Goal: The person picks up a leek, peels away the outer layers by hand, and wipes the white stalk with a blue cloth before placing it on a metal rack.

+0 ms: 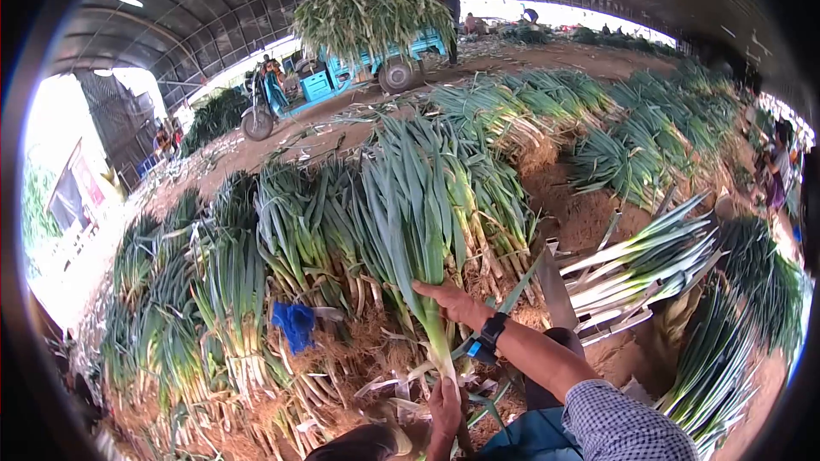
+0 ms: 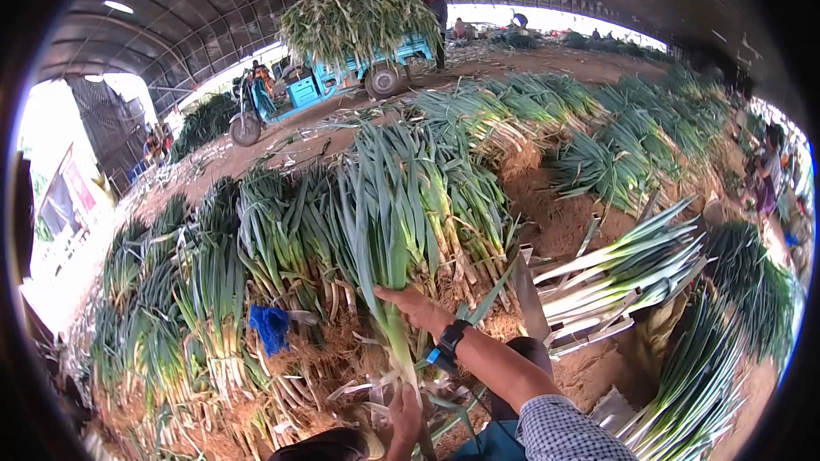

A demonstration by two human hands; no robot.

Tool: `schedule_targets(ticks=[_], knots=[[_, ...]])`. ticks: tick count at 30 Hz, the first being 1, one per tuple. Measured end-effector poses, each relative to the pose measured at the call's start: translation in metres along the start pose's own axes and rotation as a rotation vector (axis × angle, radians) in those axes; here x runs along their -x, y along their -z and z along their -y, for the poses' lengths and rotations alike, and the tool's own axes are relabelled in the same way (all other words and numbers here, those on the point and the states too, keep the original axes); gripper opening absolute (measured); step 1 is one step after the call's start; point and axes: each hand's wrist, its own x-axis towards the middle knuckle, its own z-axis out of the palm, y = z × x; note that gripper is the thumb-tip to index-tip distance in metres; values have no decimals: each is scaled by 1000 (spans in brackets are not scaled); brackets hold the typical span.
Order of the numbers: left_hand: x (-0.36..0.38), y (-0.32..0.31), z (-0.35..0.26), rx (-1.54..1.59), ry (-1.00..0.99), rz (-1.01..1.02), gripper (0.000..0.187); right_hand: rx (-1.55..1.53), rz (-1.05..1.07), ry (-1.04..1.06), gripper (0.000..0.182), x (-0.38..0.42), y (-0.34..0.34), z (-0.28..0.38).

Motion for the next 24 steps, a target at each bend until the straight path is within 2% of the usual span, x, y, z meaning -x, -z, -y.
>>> schedule_targets(ticks=[2, 3, 4, 6, 8, 9, 12, 15, 18, 20, 21, 22, 24], knots=[[-6, -2, -2, -43, -70, -12, 34, -207, -10, 26, 49, -8, -5, 5], [-12, 1, -2, 46, 110, 0, 34, -287, -5, 27, 45, -3, -6, 14], [-21, 3, -8, -65, 83, 22, 33, -367, 0, 27, 41, 5, -7, 22], [-35, -3, -34, 120, 53, 140, 32, -379, 46, 105, 46, 16, -6, 37], [-68, -12, -34, 206, -85, 156, 34, -392, 96, 217, 48, 27, -1, 41], [-75, -17, -46, 205, -93, 155, 33, -388, 131, 260, 53, 40, -1, 49], [-92, -35, -74, 218, -92, 136, 28, -199, 55, 277, 54, 62, 10, 53], [-99, -58, -70, 232, -293, 32, 26, -96, -21, 355, 53, 75, 18, 52], [-82, -67, -83, 91, -131, -3, 24, -41, -98, 304, 50, 94, 33, 50], [-94, -62, -57, 114, -215, 87, 26, -16, -98, 229, 46, 96, 28, 46], [-96, -59, -51, 189, -109, 102, 28, -3, -80, 235, 45, 94, 21, 41], [-77, -73, -80, 157, -104, 39, 32, 12, -77, 247, 44, 94, 21, 38], [-83, -80, -70, 286, -111, 50, 33, 34, -104, 284, 42, 94, 26, 35]])
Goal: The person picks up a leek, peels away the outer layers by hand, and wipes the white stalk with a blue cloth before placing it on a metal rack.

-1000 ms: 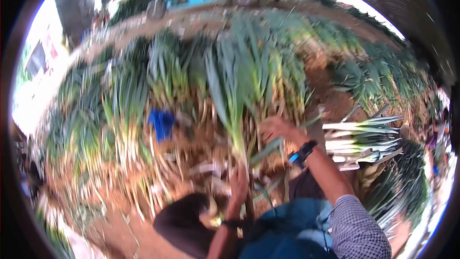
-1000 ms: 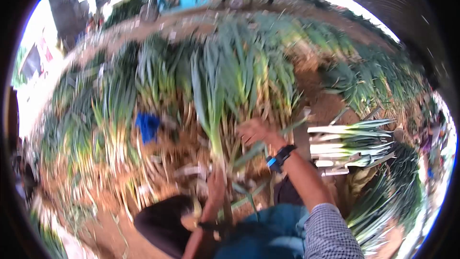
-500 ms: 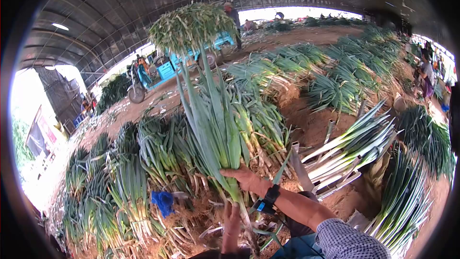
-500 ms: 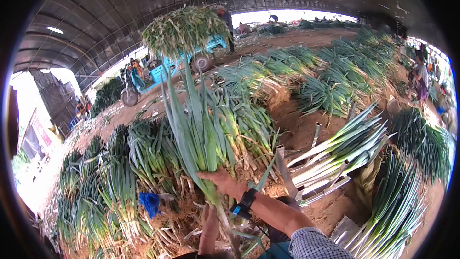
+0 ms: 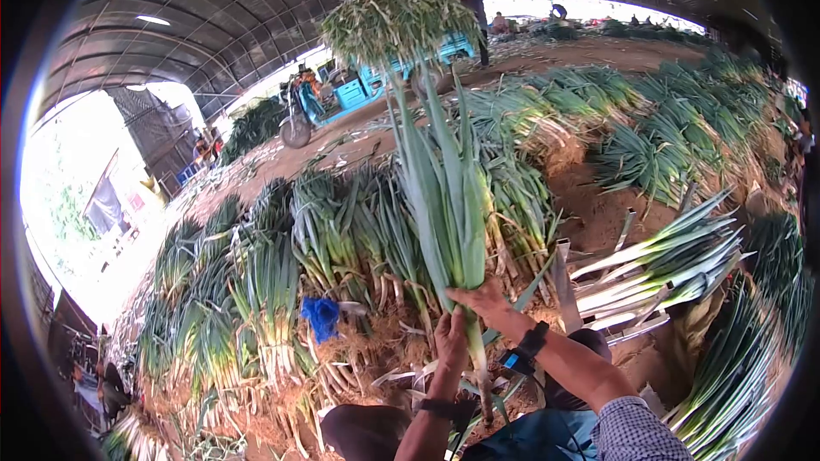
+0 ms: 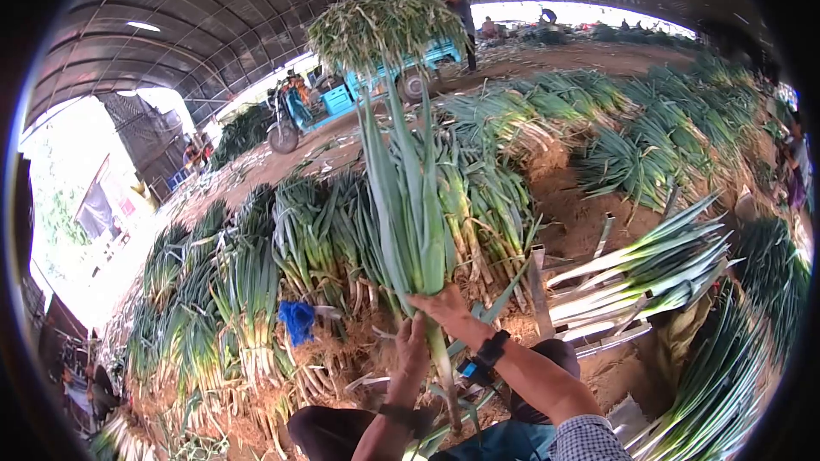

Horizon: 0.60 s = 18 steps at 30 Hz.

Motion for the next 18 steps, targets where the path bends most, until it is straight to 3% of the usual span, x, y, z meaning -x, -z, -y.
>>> schedule_targets(ticks=[3, 5, 6, 8, 10, 12, 13, 16, 17, 18], knots=[[-13, -2, 14, -65, -3, -151, 32, -17, -128, 32, 42, -7, -4, 3], [-16, -1, 7, -117, -33, -132, 32, 6, 32, 86, 42, -16, 23, -30], [-22, 1, 15, 21, -32, -109, 32, 14, 111, 113, 44, -22, 38, -49], [-24, -1, 7, 235, 82, -84, 32, 8, -43, -23, 43, -11, 11, 8], [-31, 3, -1, 446, 197, -125, 29, -243, -23, 214, 37, -13, 6, 16], [-38, 4, -3, 642, 255, -127, 28, -364, 87, 25, 38, -12, 15, 33], [-39, 11, 0, 677, 244, -86, 28, -423, 138, -70, 39, -11, 19, 39], [-41, 20, 4, 806, 250, -15, 29, -530, 96, -24, 39, -9, 20, 45], [-43, 26, 4, 824, 265, 92, 29, -469, 161, 44, 41, -13, 25, 41], [-43, 33, 1, 739, 298, 111, 29, -464, 128, 69, 40, -14, 27, 42]])
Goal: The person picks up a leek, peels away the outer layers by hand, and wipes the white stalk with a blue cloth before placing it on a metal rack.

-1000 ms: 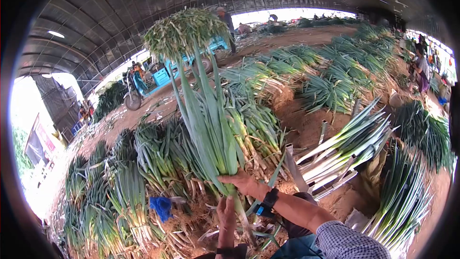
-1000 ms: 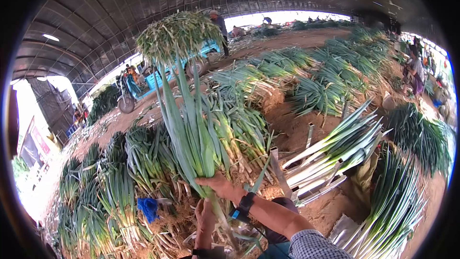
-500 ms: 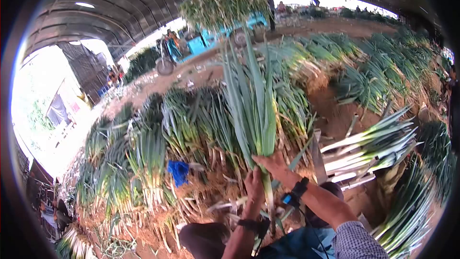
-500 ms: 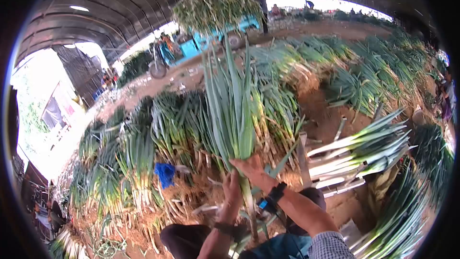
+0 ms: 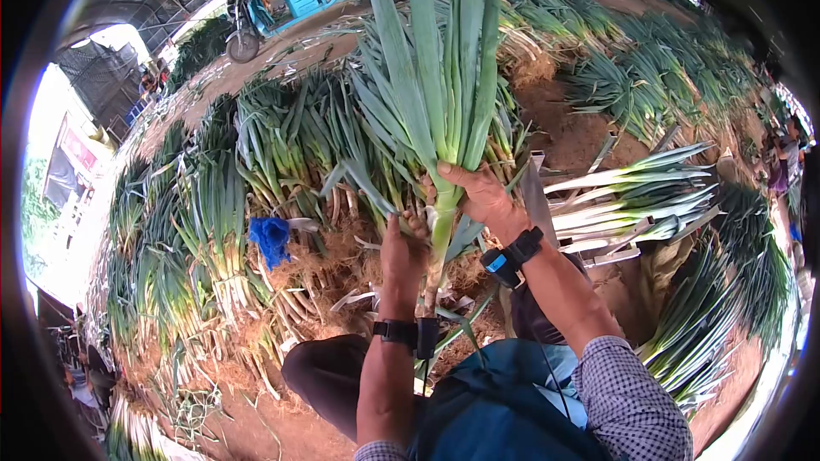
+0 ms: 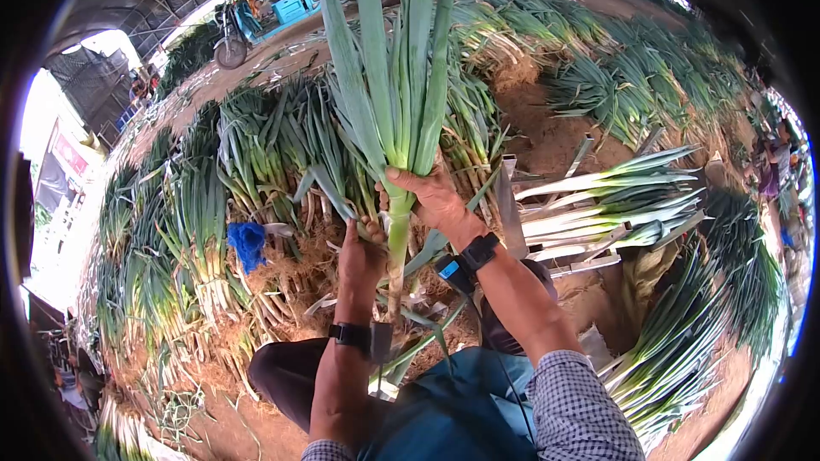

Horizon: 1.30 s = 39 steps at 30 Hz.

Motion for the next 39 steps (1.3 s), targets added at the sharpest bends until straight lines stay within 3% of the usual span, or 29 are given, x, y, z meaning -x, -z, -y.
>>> schedule_targets(ticks=[2, 3, 7, 10, 13, 16, 17, 18, 19, 22, 23, 24, 27, 28, 30, 33, 34, 39], knots=[[13, 2, -10, -168, 71, -21, 30, 10, -50, 55, 38, 2, -2, 2], [25, -6, -10, -419, -7, -174, 32, 36, -108, 33, 38, 0, 2, 7], [42, 71, -10, -560, 118, -199, 33, -131, -208, 25, 43, -9, 29, 24], [34, 138, -15, -977, 208, -472, 36, -125, -297, 70, 41, -14, 41, 36], [40, 107, -16, -2043, -526, -475, 44, -138, -214, 123, 37, -22, 51, 21], [10, 36, -25, -1693, -445, -126, 53, -58, -181, 82, 36, -21, 54, 12], [6, 0, -24, -1744, -454, -40, 54, 617, 12, 405, 33, -22, 66, 3], [1, -27, -18, -1795, -464, 48, 57, 1198, -15, 860, 31, -23, 80, -6], [-10, -30, -9, -1782, -581, 137, 52, 937, -21, 649, 31, -14, 64, 1], [-26, -47, 4, -1632, -397, 218, 39, 760, -55, 657, 30, -13, 52, 1], [-25, -48, 7, -1700, -428, 210, 26, 1061, 15, 921, 30, -21, 70, -6], [-23, -53, 11, -1705, -449, 198, 23, 1057, 39, 914, 27, -16, 69, -8], [-18, -49, 19, -1730, -507, 160, 15, 687, 25, 466, 18, -4, 52, -3], [-18, -48, 19, -1772, -590, 220, 14, 380, -17, 286, 16, -8, 47, -2], [-16, -53, 21, -1843, -753, 359, 13, 360, -79, 264, 16, -8, 42, 3], [4, -62, 30, -1948, -810, 552, 11, 528, -98, 465, 17, -13, 55, -3], [11, -62, 35, -1957, -845, 633, 12, 436, -146, 387, 17, -19, 59, -2], [66, -24, 57, -1914, -506, 753, 10, -29, -345, 155, 14, -39, 76, 17]])
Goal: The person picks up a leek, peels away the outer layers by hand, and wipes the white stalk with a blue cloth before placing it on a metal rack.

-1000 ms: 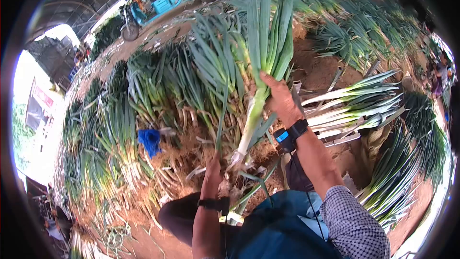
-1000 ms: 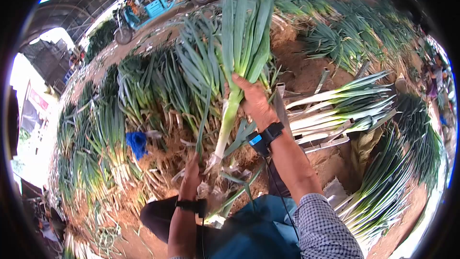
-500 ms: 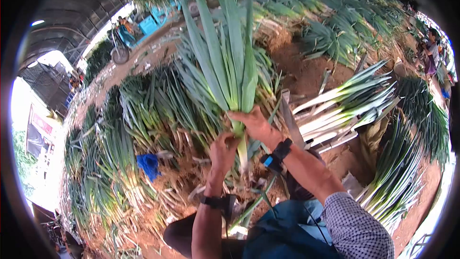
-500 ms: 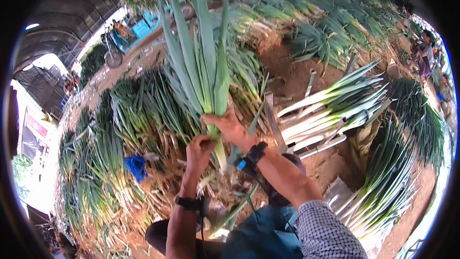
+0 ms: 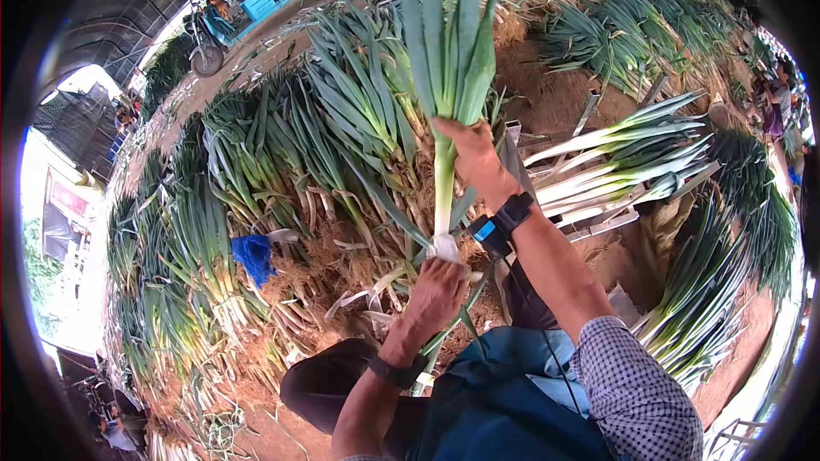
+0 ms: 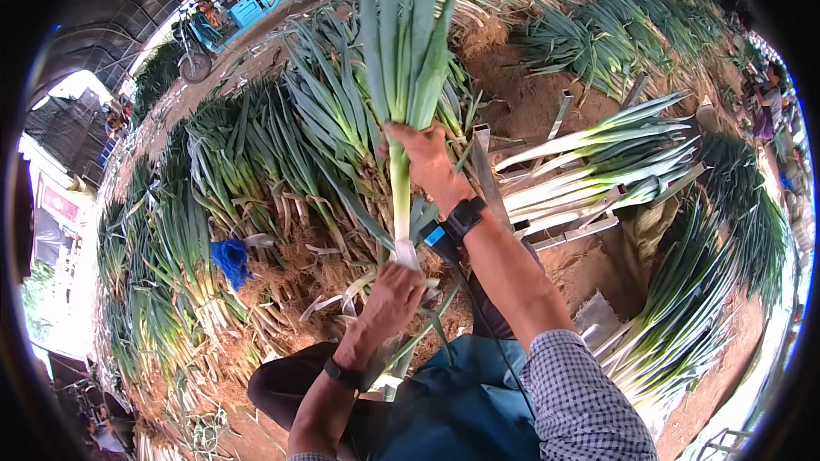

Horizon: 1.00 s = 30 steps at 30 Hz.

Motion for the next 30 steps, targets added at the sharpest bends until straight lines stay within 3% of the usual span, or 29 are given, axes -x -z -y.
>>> schedule_targets(ticks=[5, 6, 9, 11, 12, 14, 16, 17, 19, 21, 25, 28, 30], knots=[[64, -8, 24, 61, 186, 99, 14, -1, -31, -28, 16, -3, 10, 15], [66, -5, 27, 284, 374, 182, 17, -18, -23, -41, 16, -3, 9, 15], [71, 14, 32, 369, 366, 210, 19, -95, -28, -49, 18, 1, 3, 12], [63, 27, 27, 214, 310, -119, 43, -138, 98, -99, 22, -3, 4, 21], [59, 32, 28, 23, 335, -171, 47, -164, 73, -58, 30, -3, -3, 22], [55, 37, 30, 125, 474, -153, 52, -299, 156, -49, 34, 1, -15, 27], [52, 31, 46, 709, 653, -1, 53, -410, 321, -35, 43, 3, -30, 28], [68, 1, 79, 661, 608, -50, 49, -480, 438, -84, 49, -1, -24, 25], [55, 1, 41, 423, 621, -315, 42, -374, 374, 11, 56, 15, -36, 31], [51, -19, 43, 53, 639, -467, 36, -162, 327, 116, 58, 23, -28, 29], [42, -27, 32, -198, 591, -443, 34, 236, 82, 91, 46, 33, -17, 19], [45, -37, 34, 68, 598, -418, 34, 107, -22, 1, 35, 28, -4, 30], [40, -33, 35, 190, 563, -412, 37, 25, 36, 4, 32, 28, 0, 39]])
